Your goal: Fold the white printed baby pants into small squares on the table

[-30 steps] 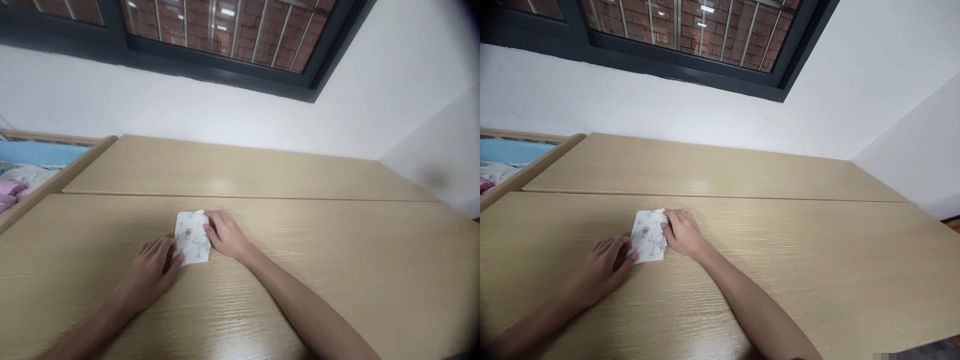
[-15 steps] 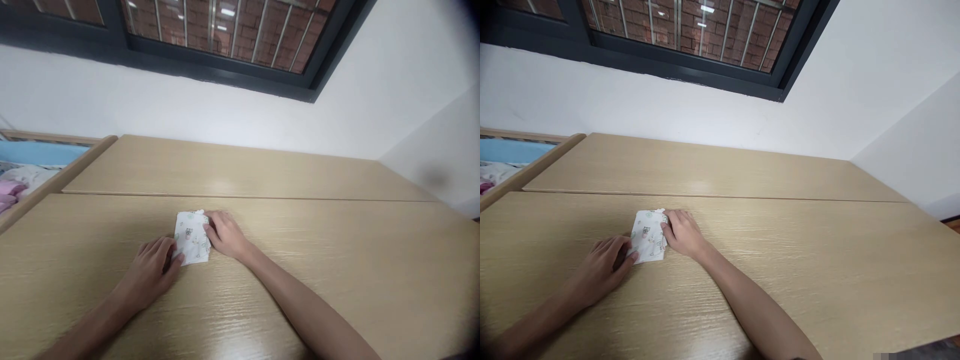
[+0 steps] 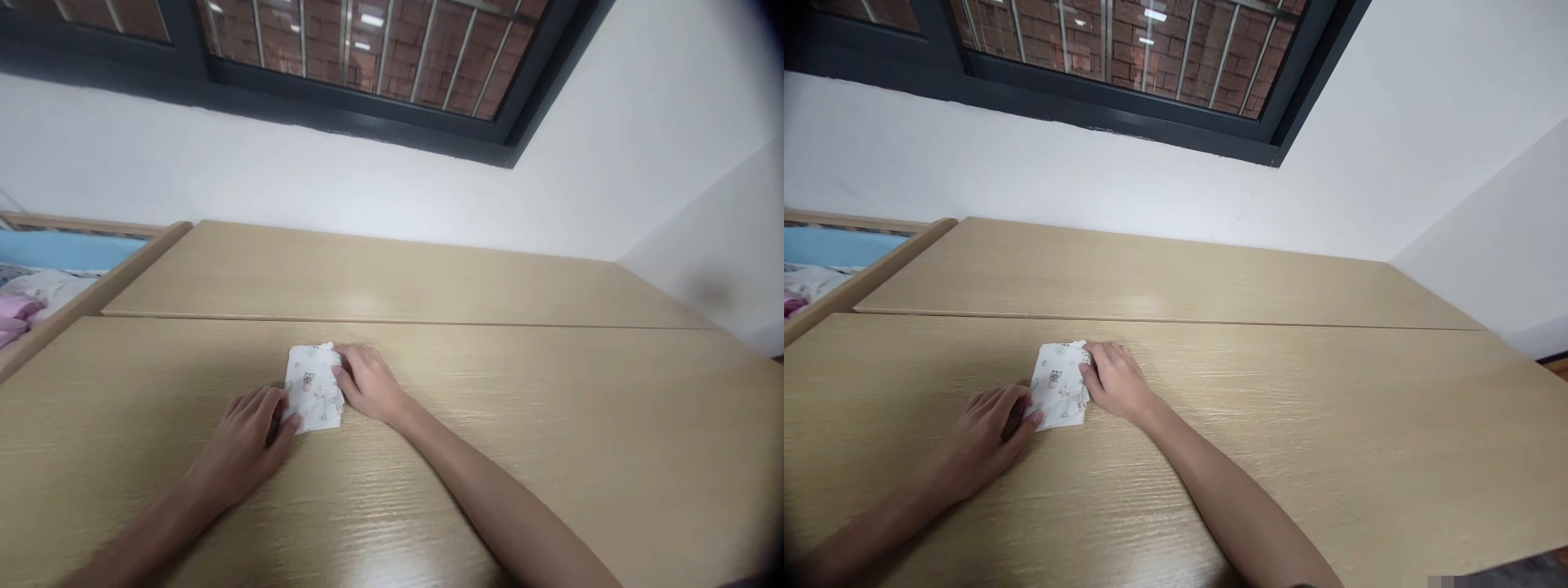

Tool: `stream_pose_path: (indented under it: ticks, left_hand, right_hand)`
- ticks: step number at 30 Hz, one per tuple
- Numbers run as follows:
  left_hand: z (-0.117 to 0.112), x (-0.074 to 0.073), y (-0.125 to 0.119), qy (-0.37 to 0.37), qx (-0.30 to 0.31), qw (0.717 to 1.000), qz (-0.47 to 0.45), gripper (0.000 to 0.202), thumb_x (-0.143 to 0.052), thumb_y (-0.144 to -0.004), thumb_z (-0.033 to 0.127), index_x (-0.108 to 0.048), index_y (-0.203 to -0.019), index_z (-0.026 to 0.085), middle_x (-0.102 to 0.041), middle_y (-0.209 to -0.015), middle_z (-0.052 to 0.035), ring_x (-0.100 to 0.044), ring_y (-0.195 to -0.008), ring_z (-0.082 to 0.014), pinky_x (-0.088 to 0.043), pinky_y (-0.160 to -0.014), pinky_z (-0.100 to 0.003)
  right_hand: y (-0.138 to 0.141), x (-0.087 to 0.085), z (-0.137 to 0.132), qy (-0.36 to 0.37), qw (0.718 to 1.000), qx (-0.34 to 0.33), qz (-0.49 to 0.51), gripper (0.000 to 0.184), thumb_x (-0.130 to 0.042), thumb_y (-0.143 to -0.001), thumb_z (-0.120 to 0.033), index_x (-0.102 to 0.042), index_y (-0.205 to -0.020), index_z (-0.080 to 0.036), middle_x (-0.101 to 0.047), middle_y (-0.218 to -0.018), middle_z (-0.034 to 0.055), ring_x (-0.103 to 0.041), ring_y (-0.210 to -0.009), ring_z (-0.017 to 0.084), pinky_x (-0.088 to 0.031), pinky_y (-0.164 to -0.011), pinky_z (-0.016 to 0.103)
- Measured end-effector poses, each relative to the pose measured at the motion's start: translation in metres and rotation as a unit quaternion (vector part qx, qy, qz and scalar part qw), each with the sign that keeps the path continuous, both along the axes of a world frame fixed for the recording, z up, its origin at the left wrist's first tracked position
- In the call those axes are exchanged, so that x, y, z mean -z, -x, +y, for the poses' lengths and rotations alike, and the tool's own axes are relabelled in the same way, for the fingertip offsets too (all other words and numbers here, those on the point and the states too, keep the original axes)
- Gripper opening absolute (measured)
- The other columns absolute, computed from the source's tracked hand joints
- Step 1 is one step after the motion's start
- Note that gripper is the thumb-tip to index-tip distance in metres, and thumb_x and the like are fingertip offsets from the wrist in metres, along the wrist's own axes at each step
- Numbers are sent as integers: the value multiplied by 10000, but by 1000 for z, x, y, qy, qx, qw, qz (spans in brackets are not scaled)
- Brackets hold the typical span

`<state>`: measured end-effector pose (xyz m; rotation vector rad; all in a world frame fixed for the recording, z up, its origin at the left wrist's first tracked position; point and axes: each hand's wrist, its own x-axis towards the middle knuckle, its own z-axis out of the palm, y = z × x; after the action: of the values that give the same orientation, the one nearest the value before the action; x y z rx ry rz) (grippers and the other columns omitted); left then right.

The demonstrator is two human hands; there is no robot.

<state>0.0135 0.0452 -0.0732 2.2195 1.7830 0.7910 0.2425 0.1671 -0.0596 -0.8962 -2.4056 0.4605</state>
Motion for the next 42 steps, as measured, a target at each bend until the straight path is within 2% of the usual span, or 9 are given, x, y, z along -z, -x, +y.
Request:
stream_pose_path:
  ticks: [13,26,33,42]
  left_hand:
    - [1,2,0,-3,0,1000,0,237,-464,-1014,454,-544,-977,234,-640,-900,-18,-621,-858,-242,-425,-849,-408]
    - [2,2,3,30,-5,999,-13,240,-473,-1010,473,-545,-995,244,-650,-912,-18,-622,-872,-248,-434,-862,-415]
    - [9,2,15,60,33,997,-45,292,-482,-1005,529,-571,-968,254,-646,-875,-22,-611,-811,-228,-466,-778,-365]
    - [10,0,15,62,50,995,-57,231,-491,-1021,450,-571,-939,249,-635,-873,-20,-602,-813,-202,-487,-760,-328]
  right_hand:
    - [0,1,0,-2,1000,1,2,331,-459,-1053,-312,-541,-1332,-152,-681,-1285,149,-625,-1157,278,-466,-1029,471]
    - [1,-1,-3,-5,1000,2,-24,391,-406,-1072,-329,-500,-1399,-136,-674,-1289,162,-618,-1171,285,-464,-1037,472]
    - [1,2,-1,6,1000,-8,-13,364,-423,-1066,-325,-513,-1371,-148,-676,-1291,157,-619,-1175,283,-463,-1025,471]
    - [-2,-3,5,46,999,-24,10,330,-483,-1040,-274,-515,-1353,-172,-674,-1312,135,-619,-1183,271,-469,-1030,471]
